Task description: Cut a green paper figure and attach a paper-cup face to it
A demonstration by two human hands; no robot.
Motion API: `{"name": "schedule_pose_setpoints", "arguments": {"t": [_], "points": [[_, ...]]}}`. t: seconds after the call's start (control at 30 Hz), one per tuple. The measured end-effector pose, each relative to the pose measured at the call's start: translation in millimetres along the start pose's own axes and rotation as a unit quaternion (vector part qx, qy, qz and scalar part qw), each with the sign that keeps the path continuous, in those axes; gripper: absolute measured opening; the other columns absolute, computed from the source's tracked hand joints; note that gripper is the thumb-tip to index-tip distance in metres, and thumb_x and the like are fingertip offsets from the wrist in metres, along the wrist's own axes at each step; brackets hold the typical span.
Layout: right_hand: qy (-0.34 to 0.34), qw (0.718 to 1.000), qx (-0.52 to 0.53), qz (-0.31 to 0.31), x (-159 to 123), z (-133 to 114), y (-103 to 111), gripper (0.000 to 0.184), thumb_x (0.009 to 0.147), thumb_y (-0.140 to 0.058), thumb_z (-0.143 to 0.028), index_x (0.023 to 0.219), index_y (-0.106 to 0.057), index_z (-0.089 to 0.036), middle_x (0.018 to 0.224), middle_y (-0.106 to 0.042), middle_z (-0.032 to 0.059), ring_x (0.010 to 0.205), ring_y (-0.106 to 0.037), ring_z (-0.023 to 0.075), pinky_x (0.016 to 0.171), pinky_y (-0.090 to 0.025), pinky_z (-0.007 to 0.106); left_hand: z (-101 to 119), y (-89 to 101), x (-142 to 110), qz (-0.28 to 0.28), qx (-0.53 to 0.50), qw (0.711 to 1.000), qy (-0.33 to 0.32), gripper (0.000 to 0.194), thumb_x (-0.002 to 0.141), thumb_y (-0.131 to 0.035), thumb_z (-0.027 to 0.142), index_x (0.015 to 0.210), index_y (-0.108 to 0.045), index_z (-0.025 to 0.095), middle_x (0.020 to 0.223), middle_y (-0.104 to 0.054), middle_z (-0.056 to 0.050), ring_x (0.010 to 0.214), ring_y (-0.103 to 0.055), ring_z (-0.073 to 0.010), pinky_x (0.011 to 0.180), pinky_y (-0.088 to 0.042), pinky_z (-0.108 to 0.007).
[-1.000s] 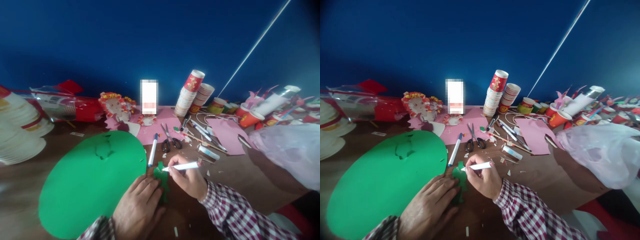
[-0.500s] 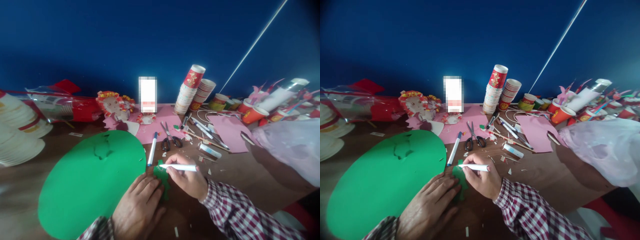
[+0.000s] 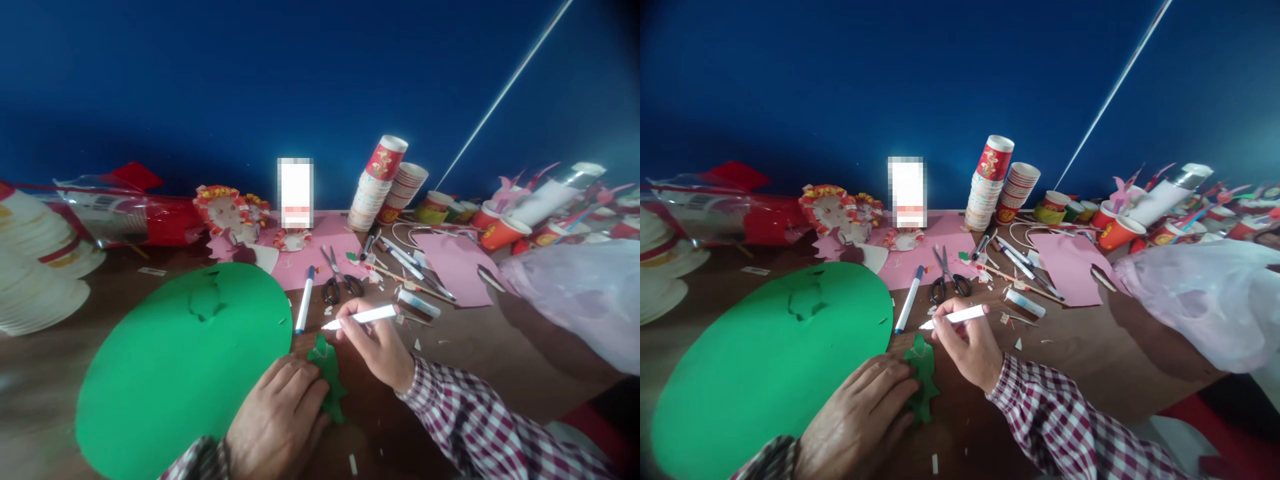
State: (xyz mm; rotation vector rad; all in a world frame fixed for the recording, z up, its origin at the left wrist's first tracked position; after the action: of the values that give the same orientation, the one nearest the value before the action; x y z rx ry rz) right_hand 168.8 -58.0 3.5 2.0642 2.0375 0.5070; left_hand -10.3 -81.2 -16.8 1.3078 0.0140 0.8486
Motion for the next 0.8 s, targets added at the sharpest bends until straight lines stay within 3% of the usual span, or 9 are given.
{"name": "schedule_pose_setpoints", "arguments": {"t": [0.13, 0.3, 0.8], "points": [[0.016, 0.999, -0.037, -0.019, -7.4, -1.1, -5.5, 0.012, 0.089, -0.047, -0.03, 0.091, -0.054, -0.02, 0.068, -0.061, 0.0, 0.06, -0.06, 0.0123, 0.053, -0.047, 0.021, -0.5, -3.2, -0.6, -0.003, -0.008, 1.0, 0.004, 0.018, 0.082, -0.049, 0.019, 0.096, -0.06, 0.016, 0.094, -0.063, -0.006, 0.088, -0.057, -0.0225, 0.084, -0.051, -0.042], [0.054, 0.993, -0.095, -0.042, -12.5, -0.7, -10.3, 0.01, 0.086, -0.052, -0.028, 0.082, -0.055, -0.02, 0.061, -0.055, -0.0018, 0.048, -0.051, 0.0103, 0.044, -0.039, 0.02, -0.3, -1.4, -2.0, -0.001, -0.006, 1.0, 0.016, 0.016, 0.08, -0.053, 0.021, 0.093, -0.061, 0.017, 0.098, -0.062, -0.006, 0.093, -0.056, -0.0231, 0.089, -0.048, -0.046], [0.039, 0.99, -0.128, -0.037, -7.9, -3.5, -11.2, 0.013, 0.087, -0.05, -0.03, 0.082, -0.056, -0.019, 0.06, -0.059, -0.0017, 0.046, -0.052, 0.0095, 0.044, -0.039, 0.019, 0.2, 0.7, 0.0, -0.024, 0.001, 0.999, 0.034, 0.015, 0.079, -0.052, 0.022, 0.092, -0.061, 0.019, 0.098, -0.06, -0.006, 0.097, -0.055, -0.0237, 0.094, -0.043, -0.05]]}}
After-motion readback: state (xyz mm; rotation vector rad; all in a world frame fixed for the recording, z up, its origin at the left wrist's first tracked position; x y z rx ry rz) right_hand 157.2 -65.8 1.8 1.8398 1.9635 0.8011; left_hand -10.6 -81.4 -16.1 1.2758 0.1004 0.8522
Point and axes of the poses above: each hand's wrist, its own x-axis towards the middle knuckle, its own y-axis out of the back of the hand, z = x × y, the point moved 2 cm from there along x, towards the middle knuckle
